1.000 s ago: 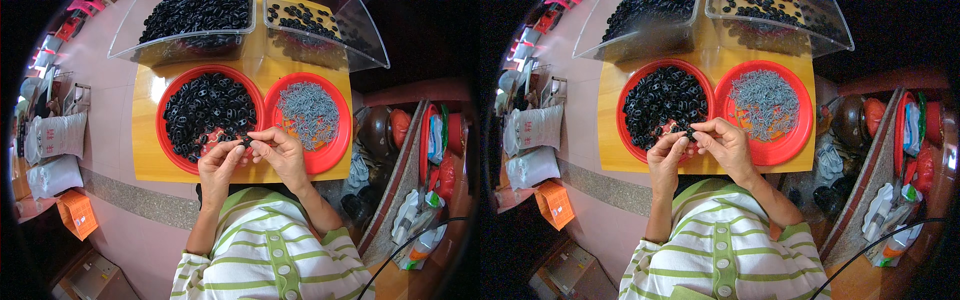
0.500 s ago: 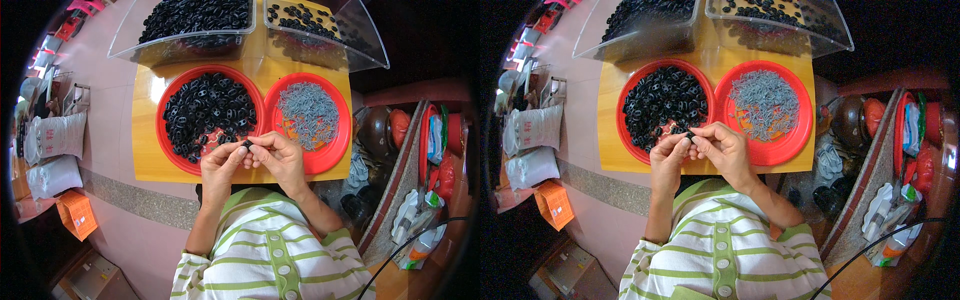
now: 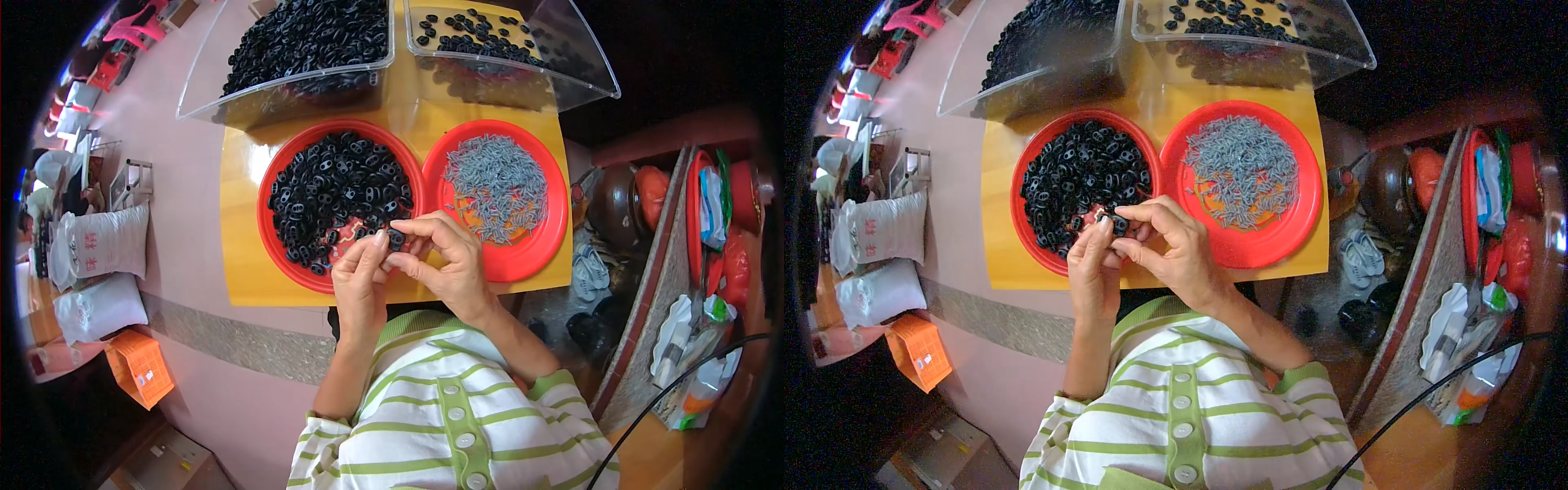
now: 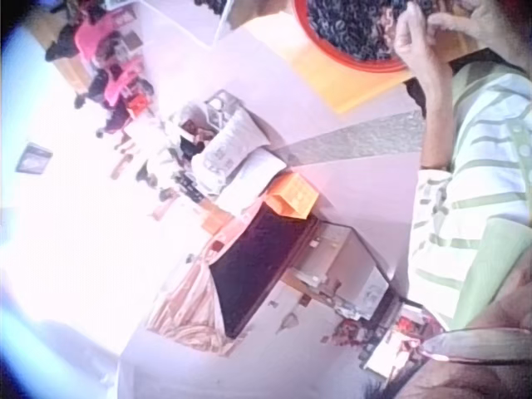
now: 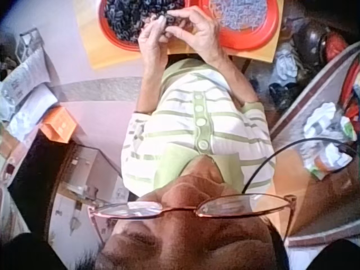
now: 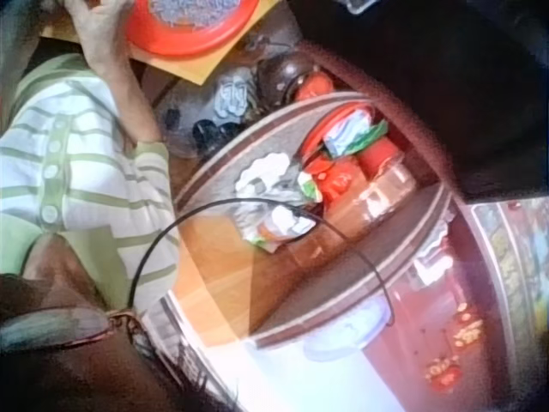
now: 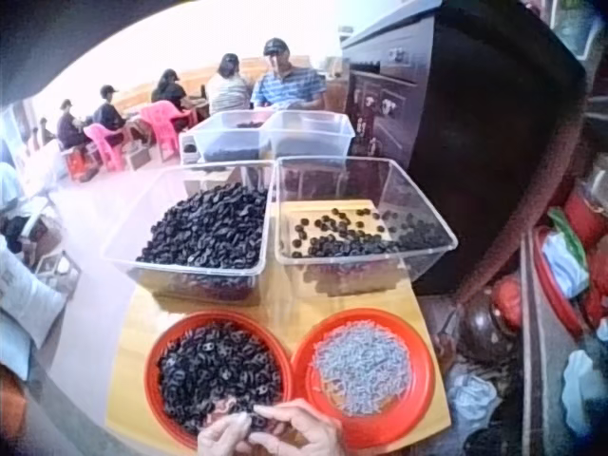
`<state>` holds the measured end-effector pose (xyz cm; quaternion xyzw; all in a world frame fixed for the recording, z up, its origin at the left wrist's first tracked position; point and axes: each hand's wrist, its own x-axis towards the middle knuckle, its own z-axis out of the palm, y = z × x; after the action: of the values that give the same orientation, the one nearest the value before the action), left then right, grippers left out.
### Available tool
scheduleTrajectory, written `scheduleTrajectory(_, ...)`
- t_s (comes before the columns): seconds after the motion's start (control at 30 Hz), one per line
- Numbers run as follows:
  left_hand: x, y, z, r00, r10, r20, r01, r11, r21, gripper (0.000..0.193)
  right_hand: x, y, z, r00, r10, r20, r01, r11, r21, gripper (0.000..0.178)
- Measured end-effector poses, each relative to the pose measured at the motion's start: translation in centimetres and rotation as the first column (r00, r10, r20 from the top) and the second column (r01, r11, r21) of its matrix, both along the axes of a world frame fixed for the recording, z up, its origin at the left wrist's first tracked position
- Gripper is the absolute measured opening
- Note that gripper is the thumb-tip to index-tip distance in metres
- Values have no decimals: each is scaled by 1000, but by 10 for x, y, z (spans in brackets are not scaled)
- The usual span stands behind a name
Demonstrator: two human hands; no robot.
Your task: The person sits at a table and repeatedly picks up small black plastic components from a red bowl and screws from a second red bowl. They insert the screws into the plastic components by hand and place the assembled units into a clear plastic bin. The process is repetitive and continues throughout the clip.
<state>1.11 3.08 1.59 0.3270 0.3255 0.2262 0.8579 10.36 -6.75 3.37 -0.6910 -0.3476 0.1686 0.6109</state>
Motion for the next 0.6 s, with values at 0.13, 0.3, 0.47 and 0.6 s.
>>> scheduleTrajectory(0.13, -1, -4, -1, 995, -67, 77, 68, 998, -3, 13, 3, -4, -5, 993, -40, 109, 38, 999, 20, 31)
scheduleTrajectory(0.3, 8, -19, 5, 999, 15, 30, -26, 912, 409, 23, 6, -11, -11, 991, 15, -129, -6, 998, 67, 29)
scheduleTrajectory(0.47, 3, -19, -10, 998, -16, 56, -33, 627, 779, 26, 2, -13, -9, 838, 191, -511, -34, 953, 300, 22)
scheduleTrajectory(0.6, -6, -28, -19, 995, -14, 95, -68, 596, 800, 19, -7, -23, -13, 781, 235, -579, -64, 952, 299, 19)
